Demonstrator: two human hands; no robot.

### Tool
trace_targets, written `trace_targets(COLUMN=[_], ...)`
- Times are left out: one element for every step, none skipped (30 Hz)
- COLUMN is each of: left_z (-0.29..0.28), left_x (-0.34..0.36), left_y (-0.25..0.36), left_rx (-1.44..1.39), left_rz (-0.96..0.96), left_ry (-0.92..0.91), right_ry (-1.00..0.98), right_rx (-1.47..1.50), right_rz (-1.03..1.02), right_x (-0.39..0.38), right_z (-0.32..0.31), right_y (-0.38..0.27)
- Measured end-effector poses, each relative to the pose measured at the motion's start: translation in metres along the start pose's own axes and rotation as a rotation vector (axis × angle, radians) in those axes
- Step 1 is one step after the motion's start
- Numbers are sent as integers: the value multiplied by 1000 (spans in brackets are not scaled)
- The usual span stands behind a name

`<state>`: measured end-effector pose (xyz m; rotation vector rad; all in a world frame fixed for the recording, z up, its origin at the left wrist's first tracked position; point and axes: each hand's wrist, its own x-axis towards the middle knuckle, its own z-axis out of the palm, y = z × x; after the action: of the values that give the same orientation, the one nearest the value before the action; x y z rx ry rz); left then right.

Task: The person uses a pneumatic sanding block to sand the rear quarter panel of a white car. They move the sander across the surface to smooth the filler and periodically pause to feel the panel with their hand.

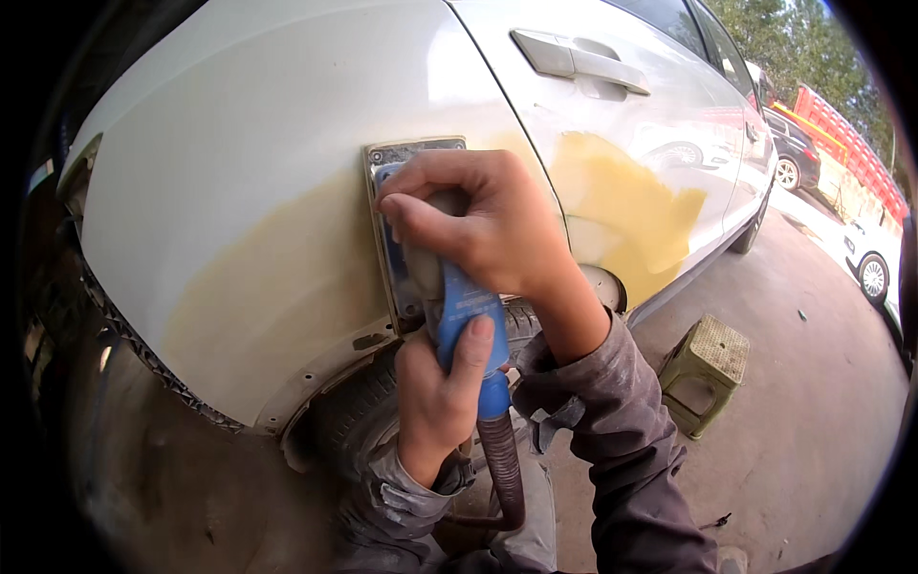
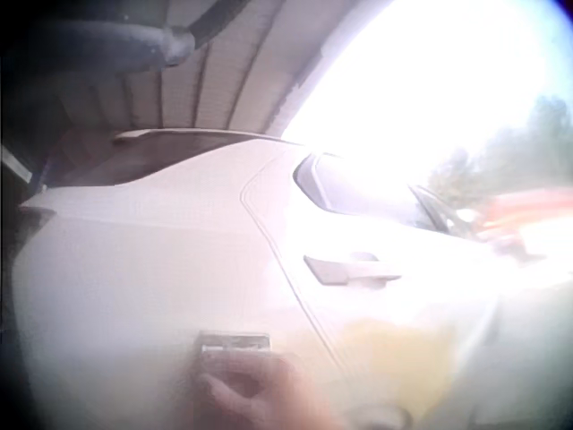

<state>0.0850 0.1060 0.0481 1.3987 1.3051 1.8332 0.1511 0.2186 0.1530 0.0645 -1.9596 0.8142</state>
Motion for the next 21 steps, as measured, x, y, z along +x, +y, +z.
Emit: trace_targets(left_z=[17,36,55,72,87,93,99,102,102,100,92,78,61,45,30,17,-3,-16,-21,-24,-34], left_x=[10,20,27,33,38,39,43,45,45,44,41,37,29,24,19,10,-3,-14,-26,-35,-46], left_y=[-6,-15,-22,-27,-31,-33,-34,-36,-39,-39,-38,-29,-16,-10,-12,-10,-11,-8,4,7,0], left_rx=[75,141,233,330,381,444,426,398,381,363,373,315,263,208,268,127,0,-50,-130,-119,-216], left_rz=[21,44,62,82,91,91,62,87,109,131,183,149,111,72,132,117,94,47,-9,12,11], left_ry=[-22,-56,-74,-91,-91,-69,-115,-95,-70,-43,-36,-50,-64,-77,-20,12,71,91,163,299,450], right_ry=[42,91,140,191,243,282,298,312,327,295,261,239,202,164,118,75,-8,-65,-60,-55,-88], right_rx=[48,83,56,31,32,55,43,31,32,45,57,69,64,56,83,112,89,27,31,30,46], right_rz=[3,8,9,6,6,5,-3,-11,-21,-19,-17,-13,-21,-28,-51,-79,-76,-67,-164,-260,-310], right_x=[-9,-19,-32,-45,-56,-62,-67,-69,-65,-59,-52,-45,-37,-28,-18,-8,1,7,12,18,23], right_z=[-20,-43,-65,-85,-102,-108,-116,-122,-118,-112,-103,-90,-76,-60,-42,-22,4,18,40,62,88], right_y=[12,23,32,40,49,58,62,64,60,56,51,41,34,27,21,10,0,-12,-14,-16,-21])
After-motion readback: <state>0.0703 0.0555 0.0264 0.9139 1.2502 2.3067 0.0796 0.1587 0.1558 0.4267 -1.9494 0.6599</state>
